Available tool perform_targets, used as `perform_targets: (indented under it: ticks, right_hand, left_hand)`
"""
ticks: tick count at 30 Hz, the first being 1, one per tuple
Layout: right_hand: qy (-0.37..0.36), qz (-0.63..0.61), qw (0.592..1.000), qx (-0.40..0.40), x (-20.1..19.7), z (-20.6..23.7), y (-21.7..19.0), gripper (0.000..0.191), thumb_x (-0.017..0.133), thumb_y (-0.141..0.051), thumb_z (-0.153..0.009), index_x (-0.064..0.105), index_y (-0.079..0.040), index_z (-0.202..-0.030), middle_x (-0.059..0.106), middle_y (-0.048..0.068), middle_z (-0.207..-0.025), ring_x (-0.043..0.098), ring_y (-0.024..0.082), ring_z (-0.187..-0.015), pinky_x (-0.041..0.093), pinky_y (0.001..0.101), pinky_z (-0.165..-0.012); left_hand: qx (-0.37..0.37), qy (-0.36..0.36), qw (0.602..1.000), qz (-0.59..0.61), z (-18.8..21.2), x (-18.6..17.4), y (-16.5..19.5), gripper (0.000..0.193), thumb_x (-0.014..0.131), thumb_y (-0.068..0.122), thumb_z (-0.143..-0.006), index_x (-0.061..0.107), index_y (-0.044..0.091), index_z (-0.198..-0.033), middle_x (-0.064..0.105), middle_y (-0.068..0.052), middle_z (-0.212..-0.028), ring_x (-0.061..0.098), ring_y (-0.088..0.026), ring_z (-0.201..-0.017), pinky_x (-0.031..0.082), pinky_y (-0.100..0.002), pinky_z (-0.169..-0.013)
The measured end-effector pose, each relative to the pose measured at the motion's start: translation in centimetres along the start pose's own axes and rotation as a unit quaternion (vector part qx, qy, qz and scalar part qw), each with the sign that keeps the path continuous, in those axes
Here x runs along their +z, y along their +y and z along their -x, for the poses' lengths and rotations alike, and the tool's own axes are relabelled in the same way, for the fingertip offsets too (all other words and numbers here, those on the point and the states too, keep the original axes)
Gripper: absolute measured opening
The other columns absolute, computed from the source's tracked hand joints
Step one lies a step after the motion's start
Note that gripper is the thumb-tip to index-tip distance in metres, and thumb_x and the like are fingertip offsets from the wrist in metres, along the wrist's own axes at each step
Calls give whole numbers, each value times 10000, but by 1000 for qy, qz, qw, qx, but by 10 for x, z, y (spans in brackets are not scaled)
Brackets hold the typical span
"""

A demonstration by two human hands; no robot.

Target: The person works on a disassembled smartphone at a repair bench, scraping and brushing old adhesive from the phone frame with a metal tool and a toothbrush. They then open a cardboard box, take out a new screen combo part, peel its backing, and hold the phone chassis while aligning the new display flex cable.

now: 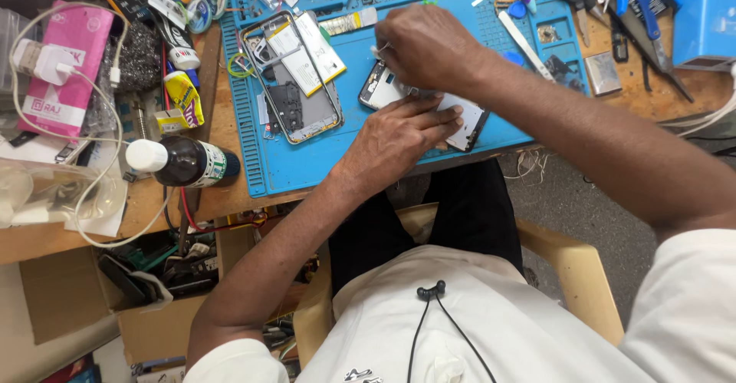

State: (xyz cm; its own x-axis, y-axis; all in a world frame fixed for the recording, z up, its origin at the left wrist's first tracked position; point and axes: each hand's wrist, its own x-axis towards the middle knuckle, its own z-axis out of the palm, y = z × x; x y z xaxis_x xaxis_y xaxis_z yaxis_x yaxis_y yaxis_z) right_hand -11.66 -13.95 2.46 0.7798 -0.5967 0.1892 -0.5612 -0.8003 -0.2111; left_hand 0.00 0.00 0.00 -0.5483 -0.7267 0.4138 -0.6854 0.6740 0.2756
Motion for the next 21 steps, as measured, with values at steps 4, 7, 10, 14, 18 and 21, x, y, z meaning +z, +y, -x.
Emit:
perform_targets:
  ticks: [4, 7, 10, 14, 18, 21]
  right_hand:
    - [42, -120, 988, 86, -10, -8, 29, 119, 766, -153, -915, 792, -48, -966, 766, 168, -906, 762, 250, -755, 615, 399, -709]
    - [83, -139, 987, -14, -8, 8, 30, 157, 790, -187, -961, 794, -31, -978, 768, 169, -959, 763, 262, -840, 618, 399, -737]
    - [56, -15, 994, -92, 9, 8, 11, 71, 765, -117, -929, 825, -78, -930, 791, 121, -947, 751, 279, -799, 607, 425, -711]
    - [2, 7, 1000, 11, 17, 3, 12, 156, 768, -180, -976, 792, -30, -941, 763, 157, -908, 745, 285, -771, 609, 425, -706]
    - [55, -94, 992, 68, -6, 10, 47, 125, 788, -157, -968, 795, -40, -1012, 759, 166, -946, 749, 258, -811, 616, 390, -731]
    - [145, -110, 981, 66, -20, 39, 67, 141, 798, -132, -989, 796, -63, -1111, 767, 136, -1044, 751, 220, -895, 625, 347, -741]
  left_hand:
    - [15, 7, 1000, -24, 3, 5, 2, 360, 700, 274, -905, 738, 201, -1256, 694, 63, -1346, 594, -208, -1321, 486, -360, -1125]
    - [-2, 10, 1000, -1, 1, 10, 0, 360, 703, 302, -897, 737, 194, -1239, 695, 62, -1337, 595, -208, -1319, 485, -368, -1121]
    - [-2, 9, 1000, -2, 0, 15, -2, 358, 705, 292, -901, 738, 199, -1246, 693, 65, -1339, 596, -206, -1325, 488, -358, -1132]
    - [-3, 0, 1000, -3, -1, 21, -6, 377, 712, 292, -899, 735, 199, -1264, 687, 66, -1340, 591, -211, -1315, 487, -367, -1121]
    - [-5, -6, 1000, 11, -9, 26, -8, 379, 712, 310, -892, 730, 199, -1254, 681, 75, -1356, 585, -200, -1333, 479, -372, -1133]
    - [8, 15, 1000, -1, -12, 31, -11, 372, 708, 306, -899, 736, 189, -1251, 681, 62, -1364, 588, -204, -1319, 464, -402, -1135]
